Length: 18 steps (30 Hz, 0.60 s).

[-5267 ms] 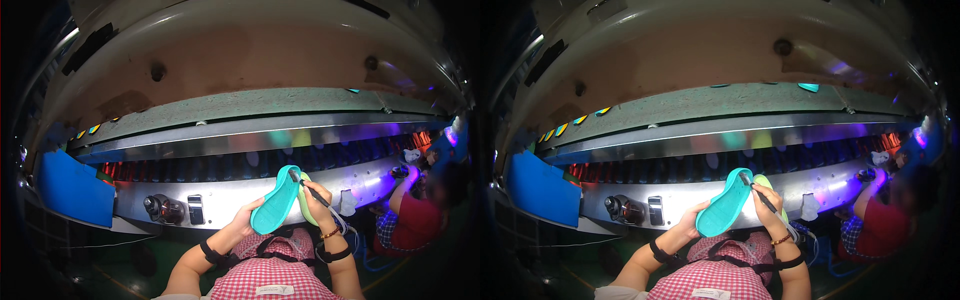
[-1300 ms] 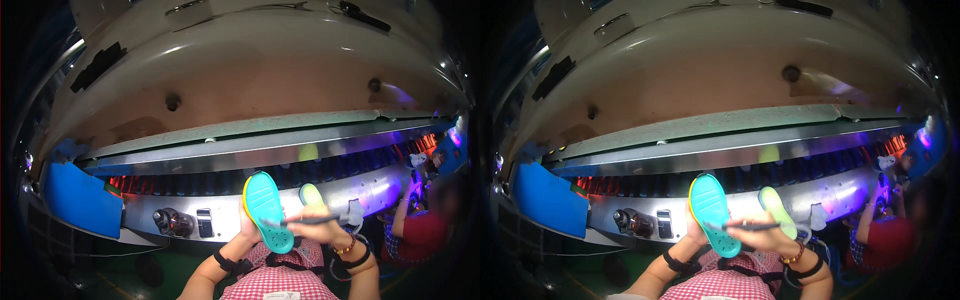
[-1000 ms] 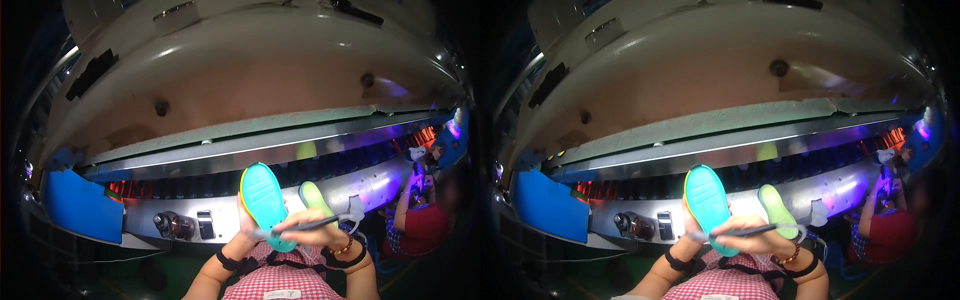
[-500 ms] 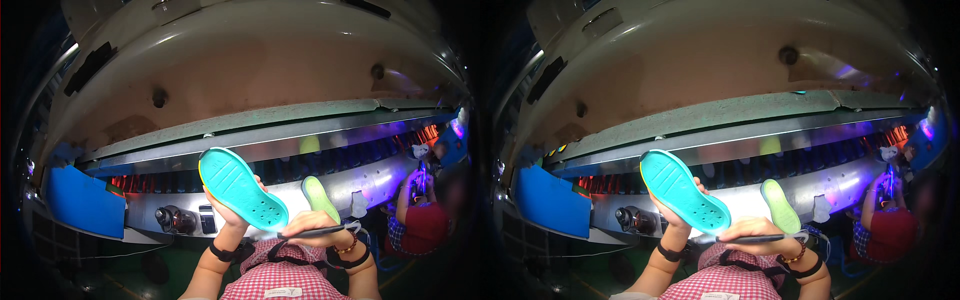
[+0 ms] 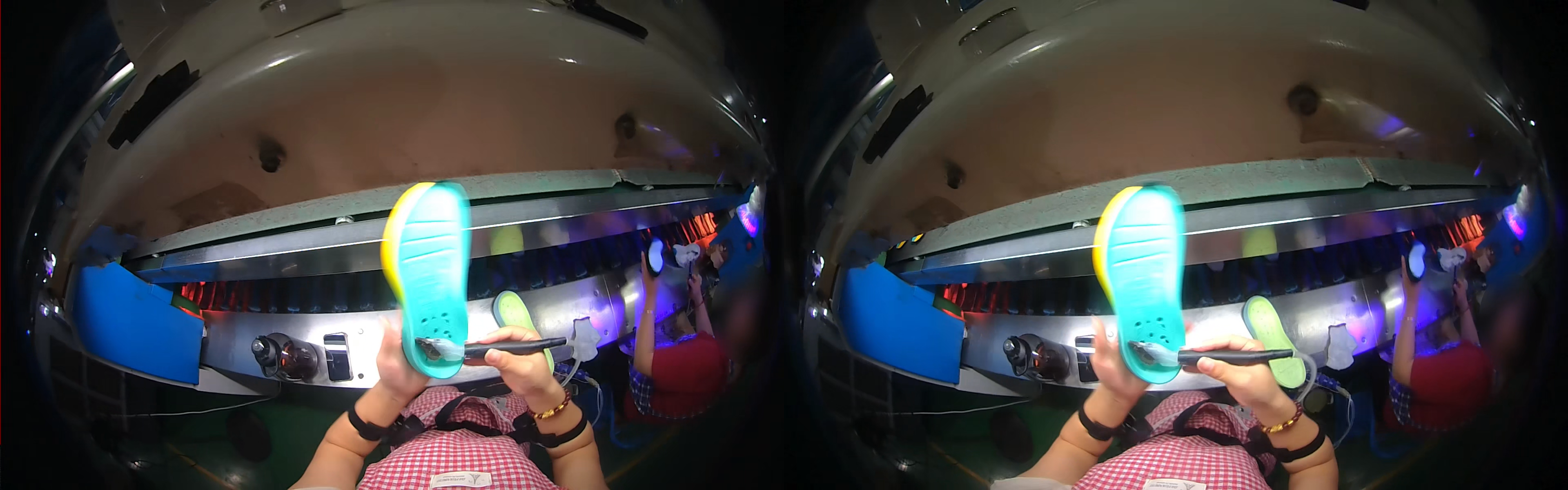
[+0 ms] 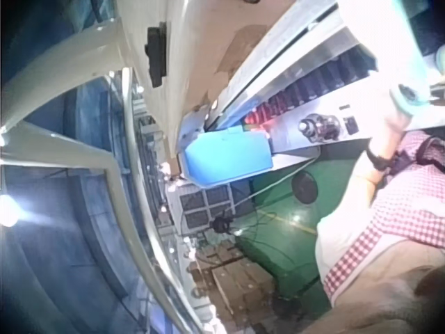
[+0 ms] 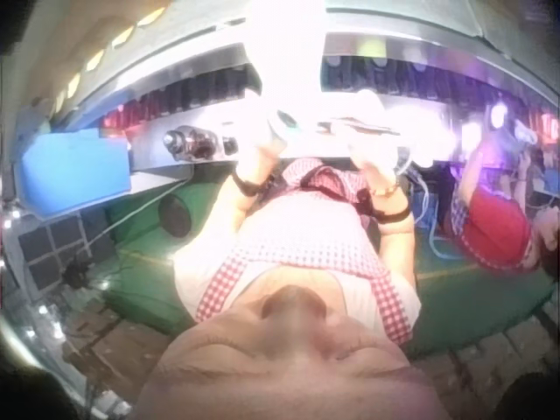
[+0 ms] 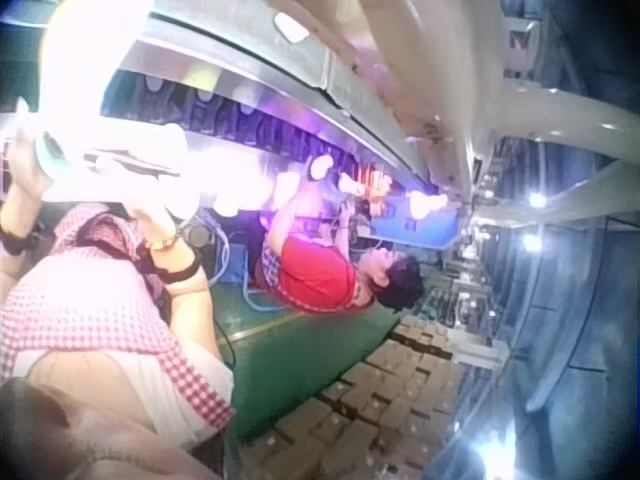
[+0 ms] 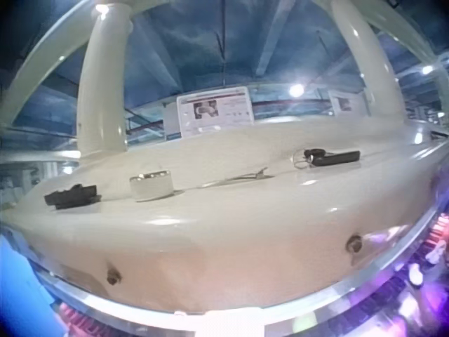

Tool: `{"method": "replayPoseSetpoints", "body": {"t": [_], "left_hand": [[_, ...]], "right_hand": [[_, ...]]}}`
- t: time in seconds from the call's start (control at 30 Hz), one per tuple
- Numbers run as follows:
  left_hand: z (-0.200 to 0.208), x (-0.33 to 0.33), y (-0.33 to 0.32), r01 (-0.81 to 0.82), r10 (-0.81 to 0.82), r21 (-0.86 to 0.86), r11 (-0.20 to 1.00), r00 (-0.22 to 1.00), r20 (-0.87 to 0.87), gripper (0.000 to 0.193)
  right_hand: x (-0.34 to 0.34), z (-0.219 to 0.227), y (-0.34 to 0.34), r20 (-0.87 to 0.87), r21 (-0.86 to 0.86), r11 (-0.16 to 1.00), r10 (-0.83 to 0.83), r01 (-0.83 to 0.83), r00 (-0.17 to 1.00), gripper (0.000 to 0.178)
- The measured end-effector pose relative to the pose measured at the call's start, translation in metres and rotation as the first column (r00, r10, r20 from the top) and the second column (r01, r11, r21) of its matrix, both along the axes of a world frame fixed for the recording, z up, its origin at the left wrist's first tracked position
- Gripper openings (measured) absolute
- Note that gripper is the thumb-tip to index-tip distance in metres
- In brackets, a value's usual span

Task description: The worker is applying adhesive to the inside of shoe soles using a brush and placing them on a conveyor belt.

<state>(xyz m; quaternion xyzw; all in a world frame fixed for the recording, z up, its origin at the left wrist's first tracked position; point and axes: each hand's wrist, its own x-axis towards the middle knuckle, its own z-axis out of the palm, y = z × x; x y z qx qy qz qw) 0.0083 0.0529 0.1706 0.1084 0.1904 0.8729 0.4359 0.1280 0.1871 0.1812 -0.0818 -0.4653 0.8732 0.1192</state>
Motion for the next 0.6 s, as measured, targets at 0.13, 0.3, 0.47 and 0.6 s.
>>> {"method": "replayPoseSetpoints", "body": {"t": [0.13, 0.3, 0.47, 0.6], "left_hand": [[-0.031, -0.012, -0.007, 0.138, -0.14, -0.043, 0.989, 0.989, -0.045, 0.068], [-0.014, -0.029, -0.006, 0.267, -0.271, -0.046, 0.963, 0.94, -0.206, 0.049], [-0.001, -0.037, -0.006, 0.487, -0.544, -0.295, 0.822, 0.824, -0.156, 0.05], [0.009, -0.037, -0.005, 0.598, -0.672, -0.361, 0.716, 0.73, -0.124, 0.051]], "right_hand": [[0.007, 0.03, -0.002, 0.045, 0.477, 0.859, 0.186, -0.185, 0.982, 0.02], [0.008, 0.036, 0.018, -0.109, 0.726, 0.684, 0.215, -0.07, 0.97, 0.021], [0.001, 0.041, 0.03, -0.035, 0.824, 0.485, 0.56, -0.293, 0.828, 0.024], [0.006, 0.044, 0.041, -0.1, 0.839, 0.515, 0.464, -0.176, 0.88, 0.022]]}}
